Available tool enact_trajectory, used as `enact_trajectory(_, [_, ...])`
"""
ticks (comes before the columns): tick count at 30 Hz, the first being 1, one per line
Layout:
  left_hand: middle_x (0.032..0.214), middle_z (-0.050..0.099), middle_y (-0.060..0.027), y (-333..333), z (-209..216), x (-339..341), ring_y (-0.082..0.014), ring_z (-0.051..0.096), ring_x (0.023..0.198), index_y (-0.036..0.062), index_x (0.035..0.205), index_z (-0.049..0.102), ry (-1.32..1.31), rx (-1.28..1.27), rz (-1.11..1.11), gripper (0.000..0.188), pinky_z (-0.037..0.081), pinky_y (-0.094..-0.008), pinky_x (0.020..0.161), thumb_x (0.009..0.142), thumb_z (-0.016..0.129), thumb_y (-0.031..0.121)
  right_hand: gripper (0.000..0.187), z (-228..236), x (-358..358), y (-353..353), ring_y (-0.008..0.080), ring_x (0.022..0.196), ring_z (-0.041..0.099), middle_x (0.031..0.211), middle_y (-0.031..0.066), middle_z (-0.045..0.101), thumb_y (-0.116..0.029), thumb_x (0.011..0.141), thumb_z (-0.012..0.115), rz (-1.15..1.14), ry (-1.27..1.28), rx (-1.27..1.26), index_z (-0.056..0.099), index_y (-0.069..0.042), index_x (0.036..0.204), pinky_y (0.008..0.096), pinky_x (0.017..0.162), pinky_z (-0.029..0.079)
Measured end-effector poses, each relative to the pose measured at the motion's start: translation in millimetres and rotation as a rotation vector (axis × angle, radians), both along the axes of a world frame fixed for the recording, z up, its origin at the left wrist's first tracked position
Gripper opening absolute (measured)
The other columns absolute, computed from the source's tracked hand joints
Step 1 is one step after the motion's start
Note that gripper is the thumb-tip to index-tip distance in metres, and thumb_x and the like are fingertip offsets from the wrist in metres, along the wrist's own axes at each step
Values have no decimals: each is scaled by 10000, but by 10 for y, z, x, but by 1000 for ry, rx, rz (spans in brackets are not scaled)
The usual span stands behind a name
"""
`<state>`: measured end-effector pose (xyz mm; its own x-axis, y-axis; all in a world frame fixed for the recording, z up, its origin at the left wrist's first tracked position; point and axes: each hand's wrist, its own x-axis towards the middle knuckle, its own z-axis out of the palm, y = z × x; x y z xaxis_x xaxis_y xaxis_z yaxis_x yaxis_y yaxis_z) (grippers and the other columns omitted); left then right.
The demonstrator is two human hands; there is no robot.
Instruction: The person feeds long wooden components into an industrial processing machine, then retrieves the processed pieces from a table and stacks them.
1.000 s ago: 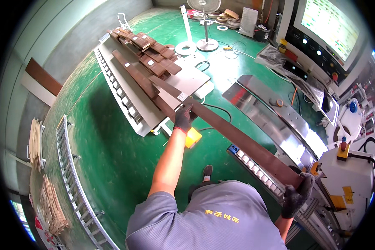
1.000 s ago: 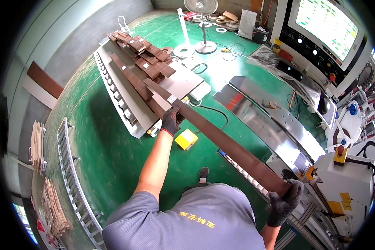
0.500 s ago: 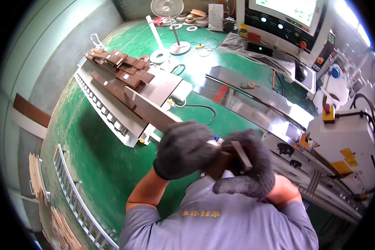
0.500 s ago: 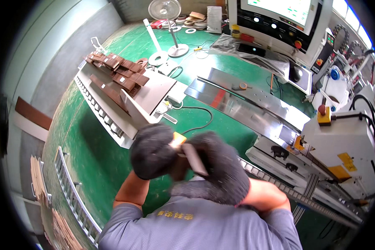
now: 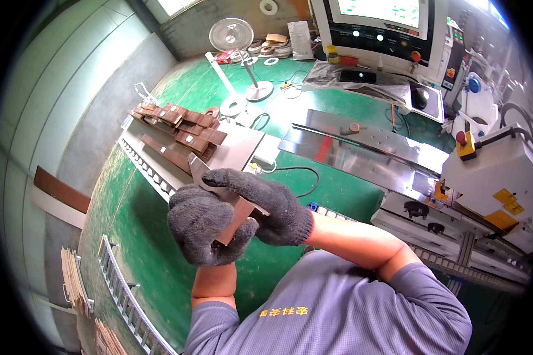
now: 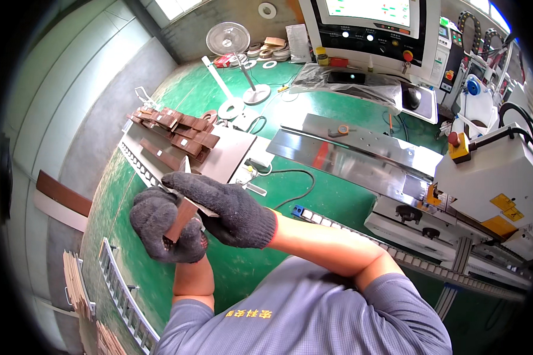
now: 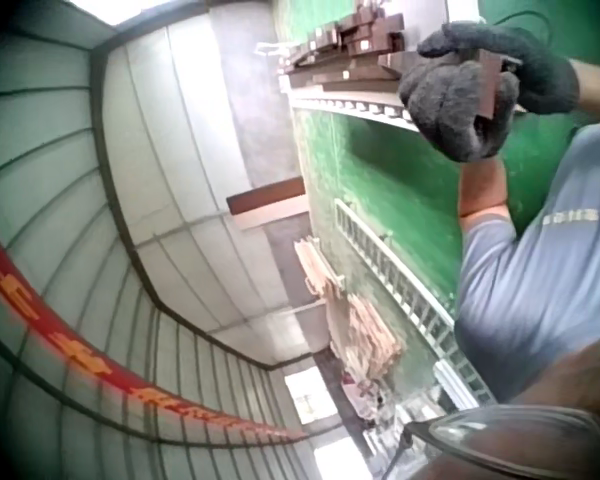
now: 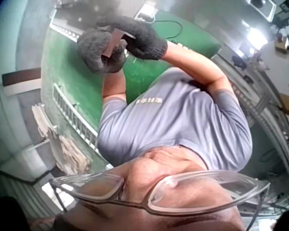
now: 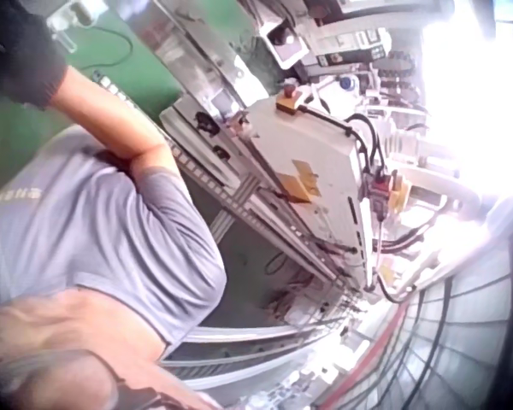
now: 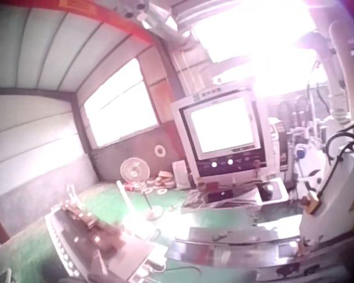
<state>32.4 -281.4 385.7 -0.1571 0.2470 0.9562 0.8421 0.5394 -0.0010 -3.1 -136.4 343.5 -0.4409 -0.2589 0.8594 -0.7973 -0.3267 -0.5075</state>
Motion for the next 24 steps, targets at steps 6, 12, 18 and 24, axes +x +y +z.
enact_trajectory(6, [1007,564,-38,78,20,-24,-273,585,920,116,957,632,5,10,-16,336,495,-464,810,742,864,230,651,67,78,106,330,1177,629,1283,176,621,33,769,720,-54,-116,83,498,-31,1377,386,984,500])
enact_trajectory(12, [1002,573,-45,196,-46,-12,-273,582,922,114,961,643,12,-31,2,345,495,-470,809,725,874,212,648,-20,183,236,295,1135,657,1233,147,655,12,772,740,-163,-202,157,509,-43,1375,373,966,518])
enact_trajectory(18, [992,580,-35,355,-195,10,-266,577,928,132,942,661,-48,-120,-18,325,495,-459,808,716,882,208,658,89,300,512,276,1109,665,1222,150,659,-110,815,749,-172,-334,232,479,-39,1411,367,953,519])
enact_trajectory(24, [1035,604,-41,485,-456,-40,-263,590,927,116,1049,675,-204,-258,-337,432,493,-430,819,769,821,412,740,-349,450,868,198,1003,646,1110,155,674,-116,838,764,-5,-634,7,402,-73,1482,357,937,508])
